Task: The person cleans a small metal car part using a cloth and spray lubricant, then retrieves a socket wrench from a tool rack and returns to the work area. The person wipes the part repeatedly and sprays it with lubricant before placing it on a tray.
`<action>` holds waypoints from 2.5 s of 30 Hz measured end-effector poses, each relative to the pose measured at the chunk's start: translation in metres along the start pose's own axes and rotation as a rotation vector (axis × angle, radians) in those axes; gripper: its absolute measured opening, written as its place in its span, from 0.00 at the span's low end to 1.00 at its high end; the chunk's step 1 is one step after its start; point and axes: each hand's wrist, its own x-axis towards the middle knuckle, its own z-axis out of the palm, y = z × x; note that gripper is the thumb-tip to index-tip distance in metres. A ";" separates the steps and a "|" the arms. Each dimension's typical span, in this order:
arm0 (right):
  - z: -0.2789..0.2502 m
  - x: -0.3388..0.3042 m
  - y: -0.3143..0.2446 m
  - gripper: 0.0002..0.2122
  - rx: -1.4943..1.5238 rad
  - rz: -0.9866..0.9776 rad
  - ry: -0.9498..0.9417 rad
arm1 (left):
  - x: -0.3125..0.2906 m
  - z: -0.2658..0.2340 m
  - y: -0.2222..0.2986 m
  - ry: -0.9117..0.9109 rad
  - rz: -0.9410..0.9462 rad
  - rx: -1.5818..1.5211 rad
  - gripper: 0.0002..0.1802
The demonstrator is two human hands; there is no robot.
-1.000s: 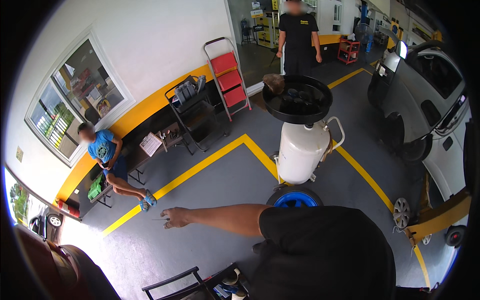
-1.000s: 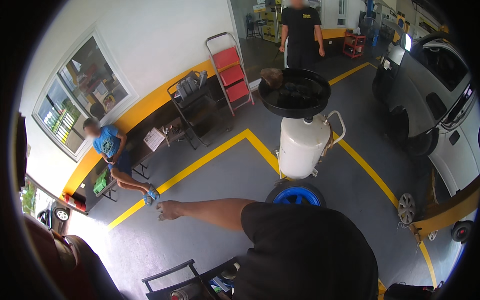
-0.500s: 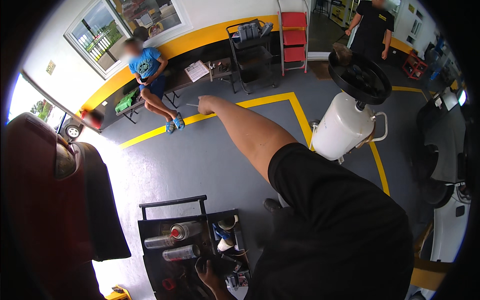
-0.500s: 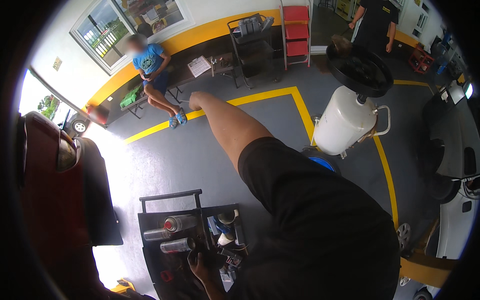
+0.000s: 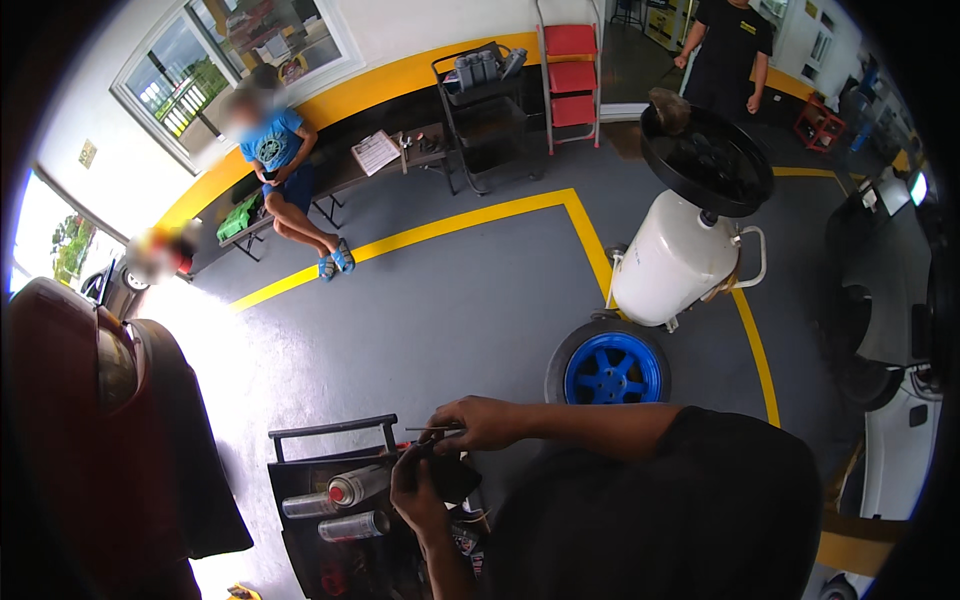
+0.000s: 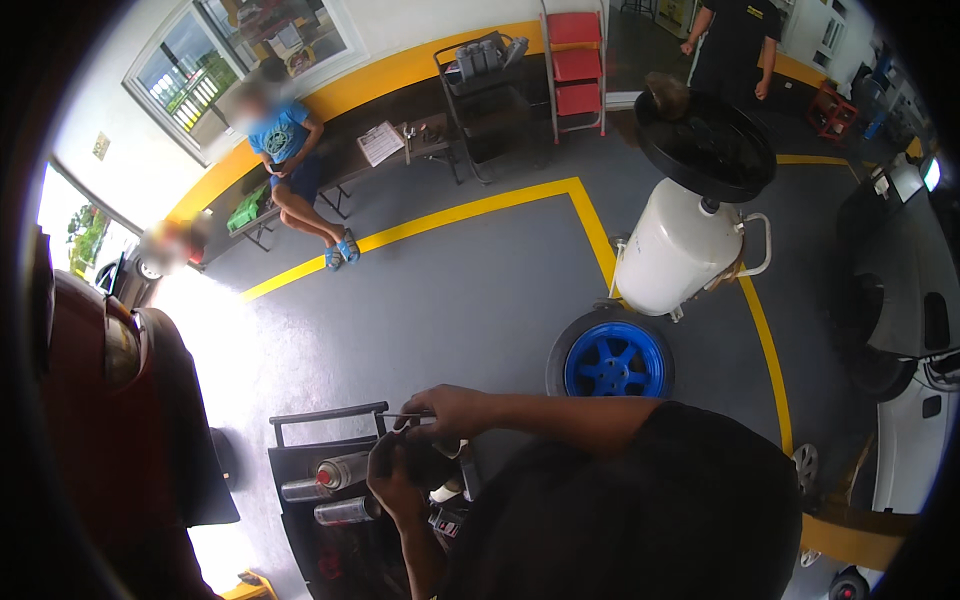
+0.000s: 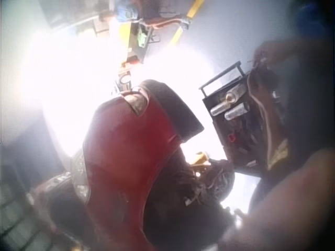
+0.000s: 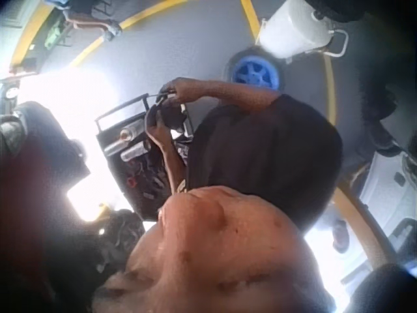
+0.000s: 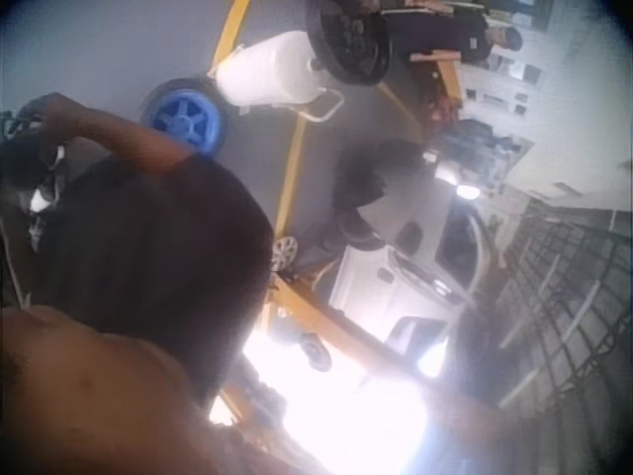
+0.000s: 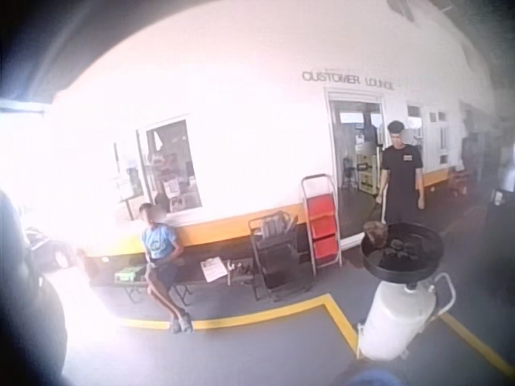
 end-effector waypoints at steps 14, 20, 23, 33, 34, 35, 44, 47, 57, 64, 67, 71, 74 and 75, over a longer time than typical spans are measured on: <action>0.012 -0.064 -0.035 0.17 0.328 0.062 0.289 | -0.028 0.010 0.043 -0.298 -0.026 -0.389 0.20; 0.069 -0.069 -0.049 0.16 -0.229 -0.217 0.498 | -0.051 -0.022 0.021 -0.154 -0.007 -0.391 0.11; 0.098 -0.075 -0.054 0.14 -0.397 -0.152 0.393 | -0.069 -0.043 0.013 -0.020 -0.067 -0.345 0.11; 0.156 -0.056 -0.062 0.22 -0.497 -0.315 0.275 | -0.121 -0.082 0.029 0.212 -0.082 -0.212 0.10; 0.158 -0.053 -0.062 0.22 -0.492 -0.315 0.255 | -0.124 -0.086 0.029 0.205 -0.102 -0.272 0.11; 0.158 -0.050 -0.061 0.23 -0.475 -0.321 0.239 | -0.127 -0.090 0.029 0.200 -0.127 -0.342 0.11; 0.163 -0.031 -0.059 0.18 -0.247 -0.177 0.122 | -0.132 -0.095 0.012 0.154 -0.260 -0.687 0.18; 0.162 -0.022 -0.057 0.20 -0.255 -0.143 0.093 | -0.128 -0.095 0.009 0.122 -0.261 -0.808 0.21; 0.166 -0.008 -0.049 0.21 -0.231 -0.117 0.087 | -0.120 -0.087 -0.002 0.270 -0.315 -0.900 0.24; 0.168 -0.006 -0.050 0.20 -0.276 -0.116 0.066 | -0.124 -0.087 -0.008 0.296 -0.409 -0.958 0.24; 0.171 -0.007 -0.047 0.19 -0.279 -0.057 0.041 | -0.125 -0.086 -0.013 0.297 -0.399 -0.835 0.25; 0.174 -0.006 -0.037 0.14 -0.283 -0.101 0.039 | -0.129 -0.086 -0.018 0.326 -0.370 -0.898 0.22; 0.173 0.000 -0.034 0.10 -0.309 -0.255 0.043 | -0.135 -0.089 -0.020 0.314 -0.360 -0.809 0.20; 0.172 0.002 -0.035 0.09 -0.351 -0.333 0.043 | -0.137 -0.090 -0.021 0.315 -0.363 -0.775 0.20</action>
